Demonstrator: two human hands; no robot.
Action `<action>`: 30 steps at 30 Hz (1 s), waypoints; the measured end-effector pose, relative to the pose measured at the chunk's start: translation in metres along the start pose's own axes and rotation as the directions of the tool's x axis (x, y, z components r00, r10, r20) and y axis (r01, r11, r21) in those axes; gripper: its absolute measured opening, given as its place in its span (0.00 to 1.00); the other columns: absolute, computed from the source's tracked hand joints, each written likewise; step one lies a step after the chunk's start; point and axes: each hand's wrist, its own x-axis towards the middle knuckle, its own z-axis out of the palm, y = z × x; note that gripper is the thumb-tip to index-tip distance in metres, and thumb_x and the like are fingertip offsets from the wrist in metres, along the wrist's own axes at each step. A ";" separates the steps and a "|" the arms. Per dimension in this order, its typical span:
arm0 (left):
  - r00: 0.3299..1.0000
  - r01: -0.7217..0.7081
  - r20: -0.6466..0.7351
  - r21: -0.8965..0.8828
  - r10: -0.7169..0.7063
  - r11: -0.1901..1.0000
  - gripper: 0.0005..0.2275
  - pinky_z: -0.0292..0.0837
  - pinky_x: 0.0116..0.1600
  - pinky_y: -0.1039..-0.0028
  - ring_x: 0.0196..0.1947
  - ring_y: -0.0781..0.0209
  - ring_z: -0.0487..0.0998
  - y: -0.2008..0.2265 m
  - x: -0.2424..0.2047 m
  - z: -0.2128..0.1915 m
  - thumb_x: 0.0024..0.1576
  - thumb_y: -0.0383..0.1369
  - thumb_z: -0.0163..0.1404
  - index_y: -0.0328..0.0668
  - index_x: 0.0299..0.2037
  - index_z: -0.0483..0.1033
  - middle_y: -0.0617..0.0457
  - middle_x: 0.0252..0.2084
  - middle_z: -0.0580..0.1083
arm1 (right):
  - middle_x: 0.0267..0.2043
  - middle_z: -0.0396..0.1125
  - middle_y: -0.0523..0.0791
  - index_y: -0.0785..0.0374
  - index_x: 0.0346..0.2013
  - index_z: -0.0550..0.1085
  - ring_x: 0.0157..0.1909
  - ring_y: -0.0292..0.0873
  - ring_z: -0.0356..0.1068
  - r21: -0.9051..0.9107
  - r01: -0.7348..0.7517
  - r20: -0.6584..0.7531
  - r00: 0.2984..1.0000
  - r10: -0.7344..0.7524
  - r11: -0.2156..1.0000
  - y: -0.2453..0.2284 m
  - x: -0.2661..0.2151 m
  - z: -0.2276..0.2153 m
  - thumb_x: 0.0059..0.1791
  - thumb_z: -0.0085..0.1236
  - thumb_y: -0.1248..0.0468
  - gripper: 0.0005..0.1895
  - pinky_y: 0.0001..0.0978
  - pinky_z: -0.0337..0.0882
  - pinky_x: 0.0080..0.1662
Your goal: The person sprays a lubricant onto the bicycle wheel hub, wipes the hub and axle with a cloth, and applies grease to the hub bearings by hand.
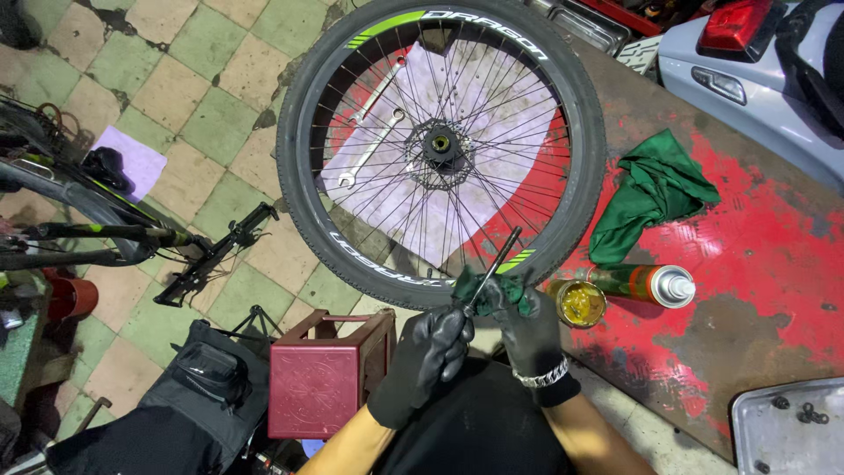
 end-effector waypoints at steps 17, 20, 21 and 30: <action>0.981 -0.170 0.077 0.787 0.180 0.593 0.04 0.68 0.29 0.57 0.25 0.41 0.76 0.066 0.019 0.023 0.59 0.27 0.54 0.38 0.36 0.72 0.41 0.27 0.73 | 0.53 0.72 0.51 0.65 0.57 0.67 0.51 0.48 0.77 0.584 -0.202 0.159 0.978 0.133 0.786 -0.046 0.031 0.004 0.52 0.49 0.46 0.28 0.45 0.80 0.50; 0.967 -0.230 0.119 0.790 0.226 0.569 0.04 0.66 0.29 0.56 0.26 0.41 0.77 0.051 0.014 0.027 0.59 0.28 0.54 0.37 0.37 0.73 0.42 0.27 0.74 | 0.41 0.75 0.53 0.68 0.50 0.70 0.37 0.47 0.77 0.386 -0.188 0.075 0.982 0.172 0.903 -0.032 0.031 0.003 0.54 0.48 0.47 0.25 0.41 0.79 0.38; 0.985 -0.139 0.035 0.741 0.169 0.657 0.04 0.67 0.29 0.57 0.26 0.41 0.77 0.043 0.011 0.029 0.61 0.29 0.53 0.38 0.36 0.72 0.42 0.27 0.74 | 0.33 0.75 0.54 0.70 0.46 0.73 0.28 0.46 0.76 0.321 -0.224 0.019 0.973 0.230 0.920 -0.028 0.032 0.003 0.55 0.47 0.49 0.24 0.39 0.77 0.31; 0.879 0.461 0.328 -0.769 -0.346 0.443 0.13 0.52 0.24 0.81 0.18 0.73 0.56 0.007 -0.003 0.016 0.69 0.42 0.38 0.39 0.43 0.68 0.63 0.26 0.59 | 0.23 0.65 0.43 0.68 0.42 0.72 0.19 0.35 0.64 0.442 0.058 -0.069 0.997 -0.031 0.895 0.001 0.026 0.002 0.62 0.46 0.53 0.19 0.28 0.64 0.24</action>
